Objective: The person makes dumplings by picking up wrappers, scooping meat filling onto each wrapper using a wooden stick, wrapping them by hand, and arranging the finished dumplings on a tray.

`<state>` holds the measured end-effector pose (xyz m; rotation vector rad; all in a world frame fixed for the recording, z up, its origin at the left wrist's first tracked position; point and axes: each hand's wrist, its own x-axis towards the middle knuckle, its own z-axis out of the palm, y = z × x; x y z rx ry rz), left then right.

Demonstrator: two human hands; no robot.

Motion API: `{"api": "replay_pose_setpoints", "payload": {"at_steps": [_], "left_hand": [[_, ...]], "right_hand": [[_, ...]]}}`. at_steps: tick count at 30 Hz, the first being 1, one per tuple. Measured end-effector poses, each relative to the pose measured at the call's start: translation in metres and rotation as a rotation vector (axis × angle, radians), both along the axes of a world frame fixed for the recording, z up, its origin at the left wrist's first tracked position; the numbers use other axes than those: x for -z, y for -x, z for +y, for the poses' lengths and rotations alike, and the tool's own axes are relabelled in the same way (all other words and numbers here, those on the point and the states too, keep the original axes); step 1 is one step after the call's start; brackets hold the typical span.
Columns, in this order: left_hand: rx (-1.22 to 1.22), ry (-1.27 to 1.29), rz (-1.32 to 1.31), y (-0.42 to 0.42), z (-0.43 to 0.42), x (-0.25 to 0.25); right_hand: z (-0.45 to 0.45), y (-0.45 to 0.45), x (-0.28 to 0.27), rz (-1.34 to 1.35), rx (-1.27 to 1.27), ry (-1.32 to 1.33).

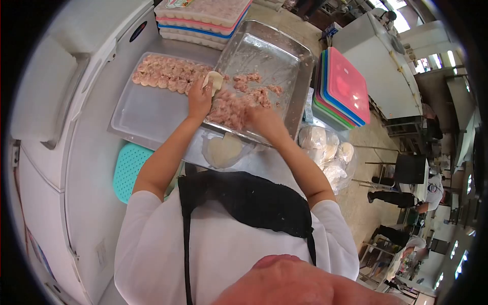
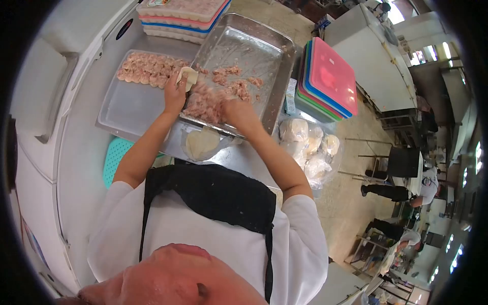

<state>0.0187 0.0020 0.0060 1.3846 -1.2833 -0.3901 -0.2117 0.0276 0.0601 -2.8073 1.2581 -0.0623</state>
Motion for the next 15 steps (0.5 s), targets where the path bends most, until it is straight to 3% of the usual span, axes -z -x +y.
{"api": "replay_pose_setpoints", "payload": {"at_steps": [3,6,8,11,14,15], "left_hand": [[0.019,-0.023,0.016,0.012,0.003,-0.004],[0.033,0.054,0.044,0.011,-0.001,-0.009],[0.011,0.109,0.07,0.012,0.003,-0.01],[0.076,0.011,0.211,0.009,0.008,-0.009],[-0.011,0.012,0.109,0.012,0.002,0.002],[-0.017,0.031,0.068,0.012,-0.002,0.004]], "right_hand": [[-0.005,0.02,-0.004,0.051,-0.078,-0.004],[-0.031,0.037,-0.076,0.168,0.105,-0.102],[-0.057,0.062,-0.078,0.151,0.134,0.042],[-0.113,0.096,-0.035,0.169,0.218,0.015],[-0.1,0.079,0.017,0.069,0.16,0.05],[-0.08,0.054,0.024,0.07,0.097,-0.047]]}}
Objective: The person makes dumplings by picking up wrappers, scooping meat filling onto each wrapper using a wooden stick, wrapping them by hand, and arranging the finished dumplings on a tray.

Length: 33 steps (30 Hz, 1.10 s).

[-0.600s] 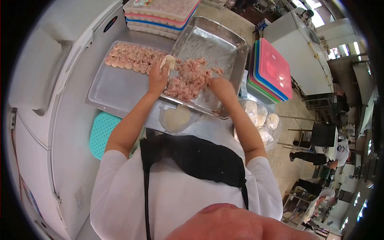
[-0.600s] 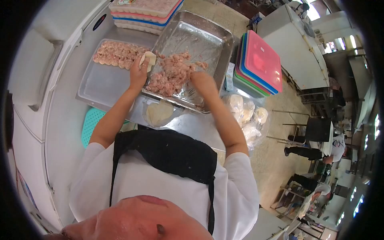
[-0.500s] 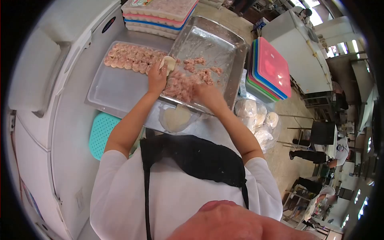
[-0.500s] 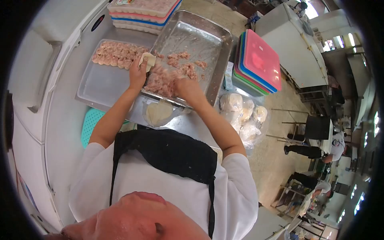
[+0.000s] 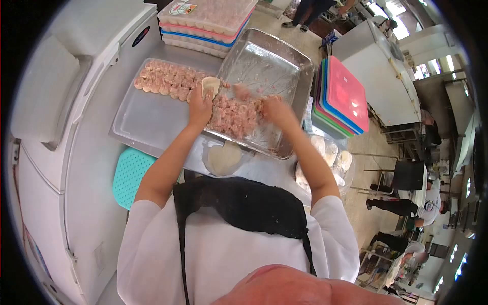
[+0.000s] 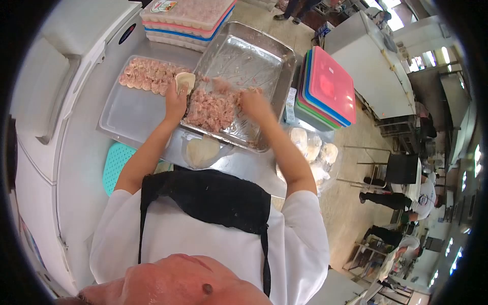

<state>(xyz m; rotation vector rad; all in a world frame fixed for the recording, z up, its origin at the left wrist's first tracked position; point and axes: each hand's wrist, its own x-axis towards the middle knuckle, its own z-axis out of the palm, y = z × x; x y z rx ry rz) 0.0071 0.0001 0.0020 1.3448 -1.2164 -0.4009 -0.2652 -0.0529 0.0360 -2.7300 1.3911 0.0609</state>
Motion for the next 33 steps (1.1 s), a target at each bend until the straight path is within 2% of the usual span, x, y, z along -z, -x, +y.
{"api": "replay_pose_setpoints", "payload": {"at_steps": [1,3,6,8,11,12,14,17,18,20,23,24,26,29,30,33], "left_hand": [[-0.006,0.012,-0.039,-0.001,-0.001,0.003],[-0.02,0.016,-0.085,0.0,-0.001,0.007],[-0.024,0.005,-0.117,-0.003,-0.002,0.009],[0.025,0.007,-0.148,-0.005,-0.003,0.011],[0.025,-0.03,-0.045,-0.003,-0.001,0.006],[-0.006,-0.01,-0.052,-0.002,-0.002,0.005],[-0.06,0.025,-0.066,0.002,-0.002,0.005],[-0.045,0.023,-0.026,0.005,0.005,-0.009],[-0.039,0.011,-0.042,0.004,0.005,-0.006],[-0.039,-0.003,-0.069,0.0,0.001,0.003],[0.009,-0.057,-0.046,0.0,0.005,-0.004],[-0.004,-0.03,-0.051,0.0,0.002,0.001],[-0.031,0.026,-0.058,0.0,-0.005,0.016],[-0.037,-0.001,-0.059,0.001,-0.002,0.011],[0.014,-0.062,-0.035,0.0,0.002,0.004],[0.103,-0.177,-0.015,-0.003,0.006,-0.008]], "right_hand": [[0.025,-0.019,0.004,-0.002,-0.057,-0.105],[0.052,-0.028,-0.038,0.058,-0.021,-0.125],[0.035,-0.006,-0.083,0.066,0.057,-0.203],[0.007,0.034,-0.07,0.11,0.157,-0.014],[0.012,0.054,-0.033,0.179,0.202,0.063],[0.029,0.054,-0.006,-0.168,-0.029,0.19],[0.088,-0.008,-0.042,-0.04,-0.144,0.095],[0.082,0.01,-0.033,-0.059,-0.184,0.044],[0.073,0.021,-0.05,-0.114,-0.197,0.068],[0.055,0.022,-0.094,0.119,0.076,-0.069],[0.017,0.064,-0.056,0.248,0.207,0.098],[0.033,0.046,-0.064,0.301,0.199,-0.057],[0.08,0.03,-0.034,-0.154,-0.137,0.187],[0.097,0.0,-0.067,0.219,-0.017,-0.047],[0.082,0.019,-0.066,0.115,-0.068,0.015],[0.026,0.054,-0.049,0.19,0.106,0.198]]}}
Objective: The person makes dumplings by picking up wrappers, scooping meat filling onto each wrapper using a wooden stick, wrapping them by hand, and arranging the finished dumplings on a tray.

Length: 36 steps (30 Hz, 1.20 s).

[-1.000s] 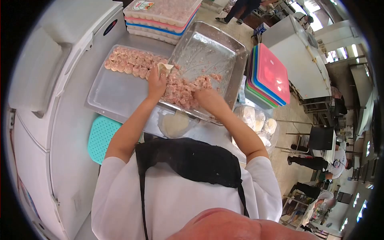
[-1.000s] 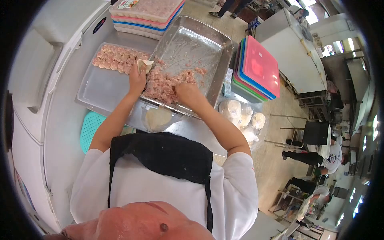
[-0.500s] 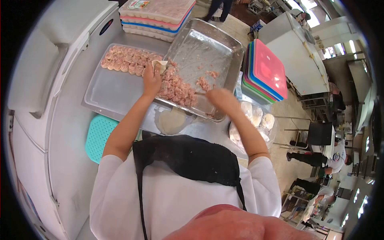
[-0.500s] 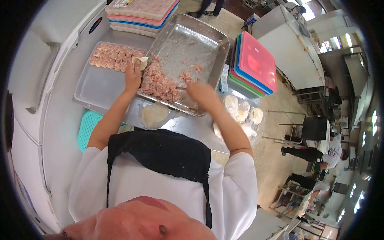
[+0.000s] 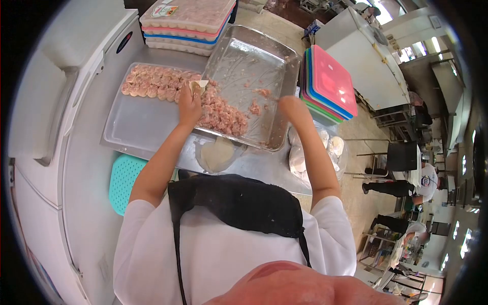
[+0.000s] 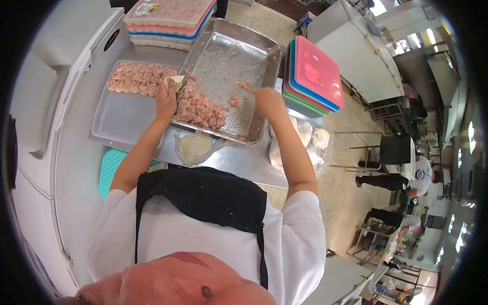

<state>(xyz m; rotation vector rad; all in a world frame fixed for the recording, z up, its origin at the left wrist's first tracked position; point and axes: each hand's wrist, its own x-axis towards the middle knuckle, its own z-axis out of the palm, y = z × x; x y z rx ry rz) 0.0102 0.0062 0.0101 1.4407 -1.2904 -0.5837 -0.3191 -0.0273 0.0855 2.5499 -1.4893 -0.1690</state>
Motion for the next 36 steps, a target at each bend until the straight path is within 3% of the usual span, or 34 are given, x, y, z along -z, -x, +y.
{"api": "replay_pose_setpoints", "payload": {"at_steps": [3,5,9,12,15,17,19,22,23,24,25,28,31,34,36], "left_hand": [[-0.019,0.034,-0.057,0.0,-0.006,0.018],[-0.046,0.085,-0.054,0.001,-0.007,0.019],[-0.052,0.17,-0.048,0.003,-0.006,0.016],[0.014,0.15,0.018,0.001,-0.001,0.001],[0.021,0.205,0.041,0.004,0.0,-0.003],[-0.017,0.182,0.02,0.005,0.001,-0.004],[-0.048,0.218,-0.036,0.004,-0.007,0.012],[-0.02,0.187,-0.031,0.001,-0.005,0.005],[0.006,0.162,-0.01,0.001,-0.001,-0.001],[0.001,0.153,-0.013,0.002,-0.001,-0.001],[-0.003,0.144,-0.016,0.002,-0.001,0.0],[-0.012,0.141,-0.027,0.002,-0.003,0.004],[-0.064,0.152,-0.029,0.003,-0.005,0.012],[-0.07,0.12,0.057,0.001,-0.005,0.009],[-0.052,0.113,0.124,0.002,-0.001,0.004]], "right_hand": [[0.002,-0.003,0.021,-0.135,0.096,0.012],[0.026,-0.027,0.053,-0.036,-0.038,-0.085],[0.058,-0.053,0.013,-0.154,-0.105,-0.388],[0.007,-0.003,0.028,0.046,-0.042,-0.159],[-0.007,-0.005,0.037,-0.248,0.244,-0.174],[0.004,-0.028,0.07,-0.186,0.079,-0.17],[0.019,-0.067,0.096,-0.326,-0.132,-0.338],[0.026,-0.06,0.038,-0.285,-0.116,-0.368],[0.02,-0.042,0.03,-0.402,-0.155,-0.248],[0.001,-0.025,0.026,-0.302,-0.096,-0.201],[-0.014,-0.014,0.026,-0.202,-0.037,-0.153],[-0.033,-0.005,0.056,-0.308,0.278,-0.198],[-0.015,-0.042,0.099,-0.417,-0.19,-0.212],[-0.016,-0.064,0.057,-0.247,-0.192,-0.458],[-0.038,-0.049,0.046,-0.379,-0.017,-0.433]]}}
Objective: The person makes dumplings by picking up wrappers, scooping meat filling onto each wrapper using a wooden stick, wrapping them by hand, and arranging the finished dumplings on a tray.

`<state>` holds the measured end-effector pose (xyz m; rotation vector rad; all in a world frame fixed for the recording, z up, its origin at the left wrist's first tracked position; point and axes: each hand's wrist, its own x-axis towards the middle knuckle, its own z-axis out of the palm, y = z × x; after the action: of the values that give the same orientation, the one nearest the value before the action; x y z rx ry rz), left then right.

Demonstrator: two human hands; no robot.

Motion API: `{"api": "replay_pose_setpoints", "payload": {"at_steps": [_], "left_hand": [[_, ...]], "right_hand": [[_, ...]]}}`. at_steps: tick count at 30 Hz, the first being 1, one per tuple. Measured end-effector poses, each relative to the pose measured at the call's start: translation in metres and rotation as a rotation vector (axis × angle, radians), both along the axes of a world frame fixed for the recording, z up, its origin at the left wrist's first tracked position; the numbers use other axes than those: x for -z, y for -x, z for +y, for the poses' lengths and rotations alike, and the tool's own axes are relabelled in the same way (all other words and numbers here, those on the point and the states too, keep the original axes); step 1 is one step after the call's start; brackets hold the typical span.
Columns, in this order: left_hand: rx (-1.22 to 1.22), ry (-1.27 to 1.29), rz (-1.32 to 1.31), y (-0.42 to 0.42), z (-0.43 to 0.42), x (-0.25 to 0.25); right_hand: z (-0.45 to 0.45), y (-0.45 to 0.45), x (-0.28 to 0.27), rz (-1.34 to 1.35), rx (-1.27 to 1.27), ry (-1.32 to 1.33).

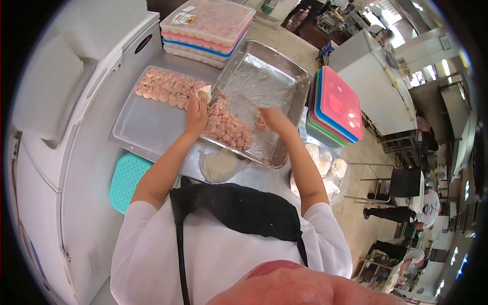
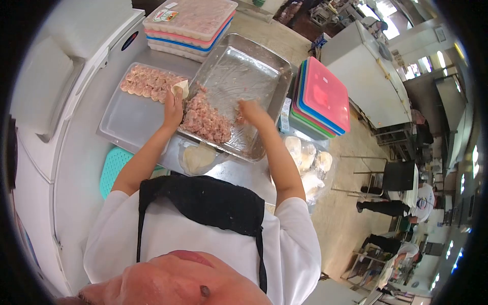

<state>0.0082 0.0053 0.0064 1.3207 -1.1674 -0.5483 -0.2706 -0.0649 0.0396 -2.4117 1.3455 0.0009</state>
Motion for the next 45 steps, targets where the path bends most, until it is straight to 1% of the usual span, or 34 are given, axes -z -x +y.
{"api": "replay_pose_setpoints", "payload": {"at_steps": [2,5,8,11,14,15,17,18,21,23,24,27,30,32,33,36,38,39,41,42,45], "left_hand": [[0.018,0.032,0.04,0.0,0.002,-0.004],[-0.029,0.103,0.048,0.003,-0.001,-0.002],[-0.093,0.139,-0.007,0.007,0.003,-0.012],[-0.068,0.136,0.001,0.003,-0.005,0.004],[-0.096,0.016,-0.069,-0.002,-0.006,0.015],[-0.098,0.04,-0.06,-0.001,-0.004,0.011],[-0.098,0.087,-0.044,0.004,0.0,-0.003],[-0.093,0.057,-0.028,0.005,0.001,-0.003],[-0.09,0.01,-0.003,0.003,-0.002,0.001],[-0.085,0.017,-0.017,0.002,-0.003,0.005],[-0.088,0.008,-0.023,0.002,-0.003,0.005],[-0.09,0.0,-0.021,0.003,-0.002,0.002],[-0.086,0.032,0.003,0.005,0.002,-0.006],[-0.101,0.09,0.008,0.007,0.0,-0.01],[-0.089,0.076,0.008,0.007,-0.002,-0.007],[-0.056,0.029,0.008,0.004,-0.002,-0.002],[-0.043,-0.004,0.009,0.002,0.0,-0.002],[-0.07,0.038,-0.001,0.003,0.0,-0.006],[-0.128,0.117,-0.019,0.008,0.002,-0.011],[-0.127,0.102,-0.027,0.007,0.004,-0.012],[-0.099,0.05,-0.024,0.006,0.003,-0.007]], "right_hand": [[-0.015,0.005,-0.002,-0.118,0.299,-0.069],[-0.034,-0.011,0.044,0.003,0.093,0.217],[0.006,-0.052,0.036,-0.031,-0.158,0.184],[0.02,-0.036,0.021,0.02,-0.25,0.076],[0.001,-0.017,-0.033,-0.059,-0.201,-0.153],[-0.011,-0.01,-0.019,-0.114,-0.198,-0.013],[-0.019,-0.015,0.0,0.209,-0.113,0.028],[-0.02,-0.02,0.005,0.368,-0.065,0.051],[0.025,-0.038,-0.023,0.178,-0.221,0.013],[0.012,-0.035,-0.011,-0.031,-0.172,0.086],[0.01,-0.037,-0.013,-0.133,-0.144,0.124],[0.012,-0.052,-0.018,-0.168,0.043,0.17],[0.019,-0.046,-0.007,-0.132,-0.255,0.2],[0.01,-0.033,-0.011,-0.165,-0.231,0.173],[0.007,-0.028,-0.011,-0.18,-0.217,0.156],[-0.011,-0.034,-0.005,-0.125,-0.024,0.095],[-0.003,-0.043,0.01,-0.033,-0.054,0.087],[0.001,-0.049,0.011,0.011,-0.073,0.087],[0.009,-0.042,0.007,-0.014,-0.161,0.007],[0.011,-0.037,0.003,-0.025,-0.203,-0.035],[-0.009,-0.022,-0.007,-0.142,-0.077,-0.061]]}}
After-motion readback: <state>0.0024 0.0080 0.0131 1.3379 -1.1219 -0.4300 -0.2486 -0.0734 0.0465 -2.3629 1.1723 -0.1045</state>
